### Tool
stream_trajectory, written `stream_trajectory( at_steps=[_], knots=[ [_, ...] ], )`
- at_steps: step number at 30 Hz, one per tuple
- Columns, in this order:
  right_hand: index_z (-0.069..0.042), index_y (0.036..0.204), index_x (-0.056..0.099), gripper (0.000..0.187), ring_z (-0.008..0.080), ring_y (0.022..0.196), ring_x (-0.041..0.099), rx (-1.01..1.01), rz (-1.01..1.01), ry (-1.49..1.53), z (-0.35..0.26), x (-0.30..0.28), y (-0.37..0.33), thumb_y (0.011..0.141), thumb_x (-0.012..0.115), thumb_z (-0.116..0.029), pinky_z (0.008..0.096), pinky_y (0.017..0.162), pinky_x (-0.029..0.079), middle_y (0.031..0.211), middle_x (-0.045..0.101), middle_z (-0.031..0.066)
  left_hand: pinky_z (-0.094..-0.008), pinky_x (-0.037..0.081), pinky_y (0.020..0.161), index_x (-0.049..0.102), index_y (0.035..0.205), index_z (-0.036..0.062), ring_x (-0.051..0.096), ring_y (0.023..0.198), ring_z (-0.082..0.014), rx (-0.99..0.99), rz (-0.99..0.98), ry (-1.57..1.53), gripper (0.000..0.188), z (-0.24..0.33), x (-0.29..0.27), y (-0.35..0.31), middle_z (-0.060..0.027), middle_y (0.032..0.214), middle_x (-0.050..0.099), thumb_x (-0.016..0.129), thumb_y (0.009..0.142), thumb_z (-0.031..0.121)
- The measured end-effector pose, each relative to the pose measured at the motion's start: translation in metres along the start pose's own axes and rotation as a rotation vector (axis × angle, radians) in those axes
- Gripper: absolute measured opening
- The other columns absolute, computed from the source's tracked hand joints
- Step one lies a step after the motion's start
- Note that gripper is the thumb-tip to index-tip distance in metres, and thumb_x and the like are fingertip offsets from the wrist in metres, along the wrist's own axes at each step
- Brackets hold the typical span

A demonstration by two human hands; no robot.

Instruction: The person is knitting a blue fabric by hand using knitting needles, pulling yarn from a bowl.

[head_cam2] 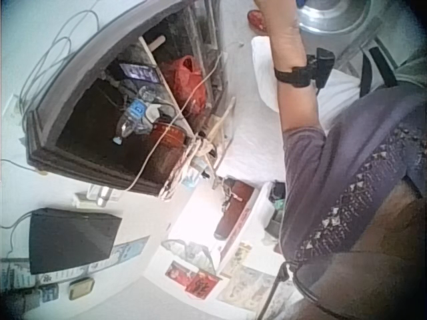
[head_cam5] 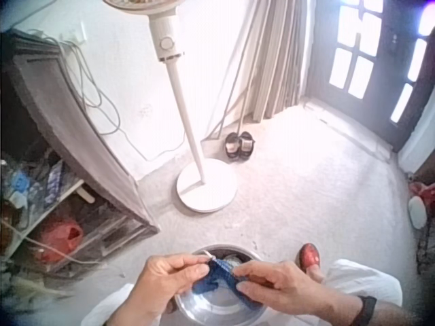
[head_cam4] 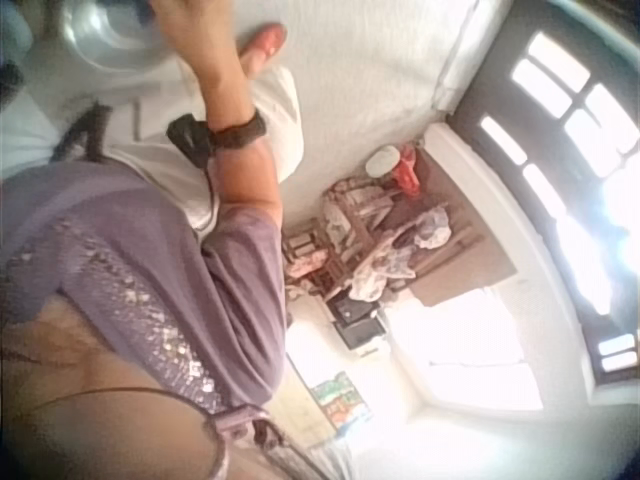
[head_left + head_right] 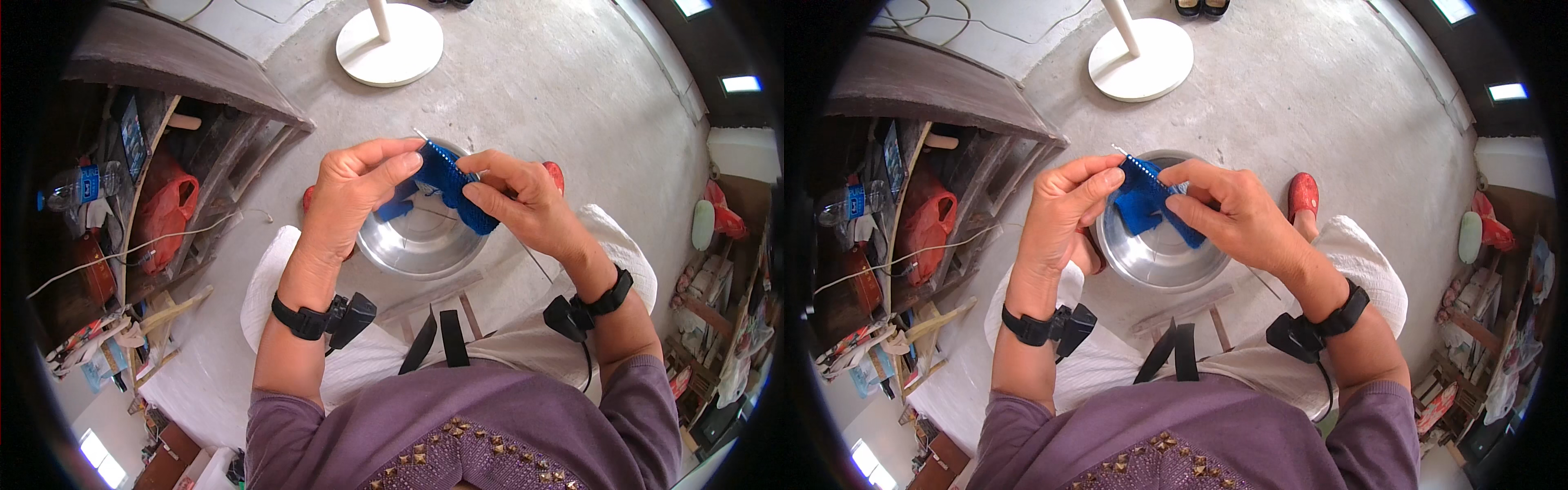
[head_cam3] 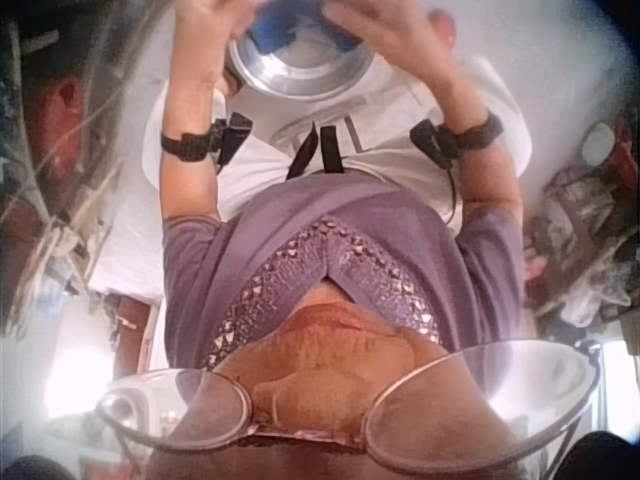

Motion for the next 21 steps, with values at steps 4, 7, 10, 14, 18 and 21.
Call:
stream_trajectory(
  at_steps=[4,7,10,14,18,21],
  knots=[
    [-0.001,0.114,0.062,0.021,0.0050,0.064,0.048,0.043,0.002,0.068,-0.0062,-0.0013,-0.0008,0.094,0.060,-0.008,0.0228,0.059,0.041,0.070,0.058,0.0000,-0.0164,0.029,0.050,0.070,0.110,-0.0018,0.037,0.055,-0.0010,0.006,0.010,-0.012,0.022,0.0004,-0.0018,0.0000,0.0050,0.068,0.058,0.067,0.090,0.007],
    [-0.002,0.115,0.061,0.022,0.0040,0.065,0.049,0.037,-0.011,0.082,-0.0017,-0.0016,-0.0024,0.096,0.060,-0.012,0.0213,0.060,0.040,0.071,0.058,-0.0009,-0.0160,0.029,0.050,0.069,0.112,-0.0020,0.038,0.056,-0.0008,0.057,0.003,-0.042,0.023,-0.0032,-0.0036,0.0027,0.0048,0.071,0.060,0.067,0.091,0.007],
    [-0.001,0.115,0.061,0.022,0.0036,0.066,0.048,0.034,-0.020,0.094,-0.0043,-0.0017,-0.0026,0.096,0.060,-0.012,0.0211,0.060,0.040,0.071,0.058,-0.0011,-0.0166,0.032,0.050,0.069,0.114,-0.0005,0.041,0.057,-0.0009,0.087,0.003,-0.013,0.025,-0.0032,-0.0059,0.0027,0.0068,0.072,0.057,0.065,0.093,0.013],
    [-0.001,0.114,0.062,0.021,0.0038,0.065,0.048,0.033,-0.072,0.063,-0.0051,-0.0038,-0.0020,0.095,0.059,-0.009,0.0225,0.058,0.041,0.070,0.059,-0.0002,-0.0149,0.031,0.052,0.068,0.113,-0.0025,0.039,0.058,-0.0004,0.065,0.021,-0.093,0.023,-0.0031,-0.0059,0.0029,0.0028,0.080,0.065,0.065,0.091,0.006],
    [-0.001,0.113,0.062,0.021,0.0043,0.062,0.048,0.019,-0.086,0.035,-0.0041,-0.0032,-0.0019,0.094,0.060,-0.010,0.0227,0.056,0.041,0.068,0.058,0.0001,-0.0143,0.032,0.052,0.068,0.112,-0.0023,0.039,0.058,0.0000,0.063,0.026,-0.095,0.023,-0.0056,-0.0069,0.0037,0.0028,0.082,0.065,0.065,0.091,0.005],
    [-0.001,0.114,0.062,0.022,0.0045,0.060,0.047,0.029,-0.080,0.058,-0.0021,-0.0015,-0.0011,0.094,0.061,-0.010,0.0230,0.055,0.040,0.066,0.057,0.0002,-0.0141,0.032,0.052,0.069,0.112,-0.0021,0.039,0.058,0.0002,0.069,0.026,-0.095,0.022,-0.0057,-0.0055,0.0038,0.0033,0.081,0.065,0.065,0.091,0.005]
  ],
)
Point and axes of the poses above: each hand's wrist, its own y-axis towards the middle knuckle, its own x-axis out of the palm, z = x × y, the point moved 1 cm from there along y, towards the middle knuckle
